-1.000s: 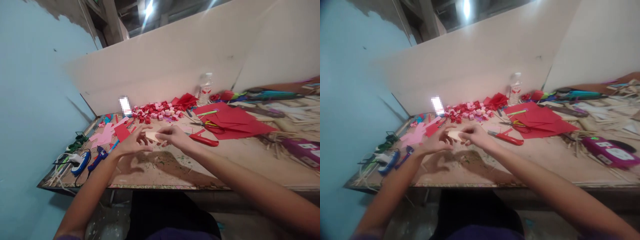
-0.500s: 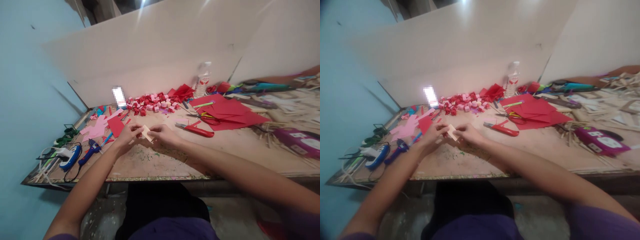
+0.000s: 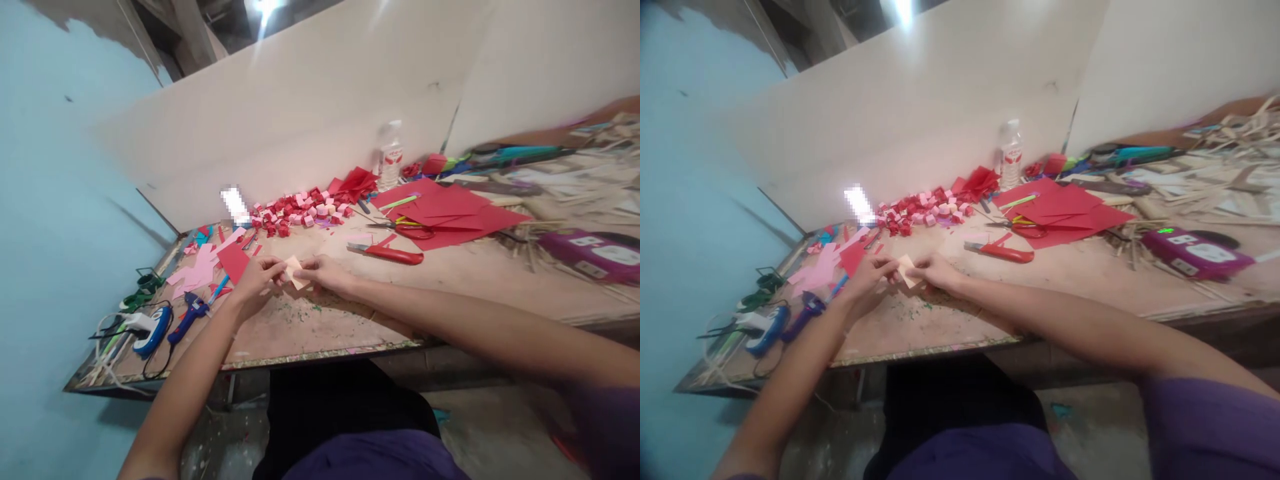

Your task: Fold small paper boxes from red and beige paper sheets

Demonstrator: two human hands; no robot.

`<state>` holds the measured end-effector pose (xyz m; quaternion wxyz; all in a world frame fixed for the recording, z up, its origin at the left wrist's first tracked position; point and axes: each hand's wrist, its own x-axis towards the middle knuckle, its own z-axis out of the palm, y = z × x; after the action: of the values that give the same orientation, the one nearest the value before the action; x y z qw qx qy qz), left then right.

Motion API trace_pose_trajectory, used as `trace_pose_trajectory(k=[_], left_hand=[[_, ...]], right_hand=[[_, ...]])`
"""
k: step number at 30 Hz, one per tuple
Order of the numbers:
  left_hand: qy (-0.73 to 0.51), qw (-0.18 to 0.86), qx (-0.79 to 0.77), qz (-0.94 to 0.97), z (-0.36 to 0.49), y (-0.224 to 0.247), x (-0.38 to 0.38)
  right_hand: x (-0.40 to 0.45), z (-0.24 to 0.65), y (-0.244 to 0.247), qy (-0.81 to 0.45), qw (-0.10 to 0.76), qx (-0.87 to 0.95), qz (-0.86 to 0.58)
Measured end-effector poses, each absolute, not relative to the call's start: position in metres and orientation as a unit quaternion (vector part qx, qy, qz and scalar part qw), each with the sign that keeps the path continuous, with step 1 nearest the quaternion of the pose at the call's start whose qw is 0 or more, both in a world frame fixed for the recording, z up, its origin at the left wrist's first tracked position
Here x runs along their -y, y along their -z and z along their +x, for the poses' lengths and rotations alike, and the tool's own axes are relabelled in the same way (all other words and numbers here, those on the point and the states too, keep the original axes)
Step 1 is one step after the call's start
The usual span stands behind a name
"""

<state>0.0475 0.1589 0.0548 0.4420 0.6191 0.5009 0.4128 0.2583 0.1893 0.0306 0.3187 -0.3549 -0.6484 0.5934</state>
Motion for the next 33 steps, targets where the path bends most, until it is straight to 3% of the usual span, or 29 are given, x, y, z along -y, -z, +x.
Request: trace_pose_trajectory(k=[16, 28, 33], left_hand=[[-0.431, 0.463, -0.444, 0.634, 0.057, -0.046, -0.160], [-0.497, 0.371, -0.437, 0.651, 0.081, -0.065, -0.178], [-0.487, 0.349, -0.466, 0.651, 0.077, -0.052, -0.181]], right_hand=[[-0.187, 0.262, -0.035, -0.559, 0.322, 0.677, -0.352], [-0.198, 0.273, -0.057, -0.540, 0.407, 0.664, -0.319], [-0.202, 0.272, -0.041, -0.569, 0.365, 0.668, -0.309]])
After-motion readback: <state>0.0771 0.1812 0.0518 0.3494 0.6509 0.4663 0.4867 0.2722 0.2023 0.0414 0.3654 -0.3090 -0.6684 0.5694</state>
